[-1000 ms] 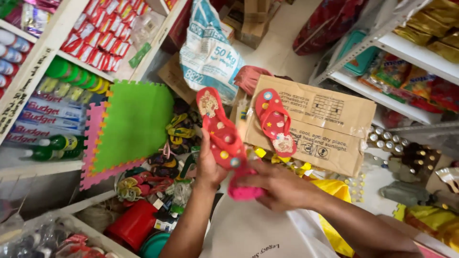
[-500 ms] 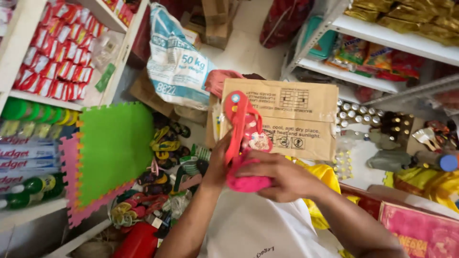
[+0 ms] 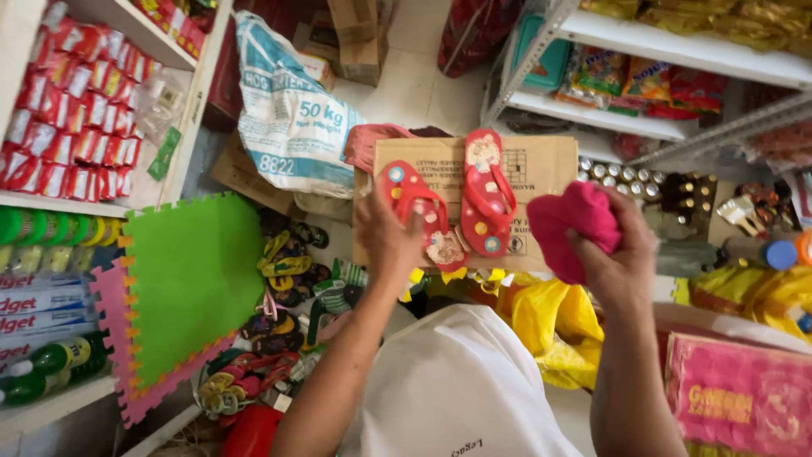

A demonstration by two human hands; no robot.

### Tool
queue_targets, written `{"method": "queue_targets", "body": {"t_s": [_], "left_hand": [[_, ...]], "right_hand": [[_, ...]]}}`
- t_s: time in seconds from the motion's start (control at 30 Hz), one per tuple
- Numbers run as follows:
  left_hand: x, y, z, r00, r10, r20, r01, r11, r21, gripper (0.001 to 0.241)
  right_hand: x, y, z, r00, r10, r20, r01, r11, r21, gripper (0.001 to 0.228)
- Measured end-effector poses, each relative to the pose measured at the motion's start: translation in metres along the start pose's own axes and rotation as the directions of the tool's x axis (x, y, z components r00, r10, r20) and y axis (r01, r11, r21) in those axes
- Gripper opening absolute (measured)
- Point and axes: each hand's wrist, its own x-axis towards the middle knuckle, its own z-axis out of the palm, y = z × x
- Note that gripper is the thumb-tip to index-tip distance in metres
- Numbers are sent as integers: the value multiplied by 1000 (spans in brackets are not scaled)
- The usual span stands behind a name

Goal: The recorder is cleaning several pairs of flip-flops using a pink cloth in a storage room.

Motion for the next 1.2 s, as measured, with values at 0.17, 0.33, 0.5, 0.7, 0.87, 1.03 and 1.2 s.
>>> {"method": "queue_targets", "body": {"t_s": [0.17,0.33,0.5,0.7,0.87,1.03,1.2], "left_hand": [[-14,-59,12,990,-120,74,76,899,431,82],[-17,-61,0,999,3,-44,12,942,336,26],[-27,-69,-31,974,94,-205,-71,990,120,36],[-45,-104,-50,894,-407,189,427,901,-80,111],[-65,-91,-69,987,-128,93,145,969,-202,33],[-95,-104,-48,945,-284,160,323,742,-588,26],[-100,-84,-38,856,-410,316,464,338,-819,12]], "right_hand": [[-4,-11,34,987,153,38,-158,969,192,67],[-13,11,62,956,253,150,-282,932,226,54],[-24,6,77,914,285,289,-375,866,332,47],[-66,39,126,855,195,480,-426,792,438,56],[-81,16,170,882,133,452,-298,902,314,56],[-79,-4,170,861,37,507,-147,973,179,61],[-84,-16,170,764,-185,618,103,981,167,68]]}}
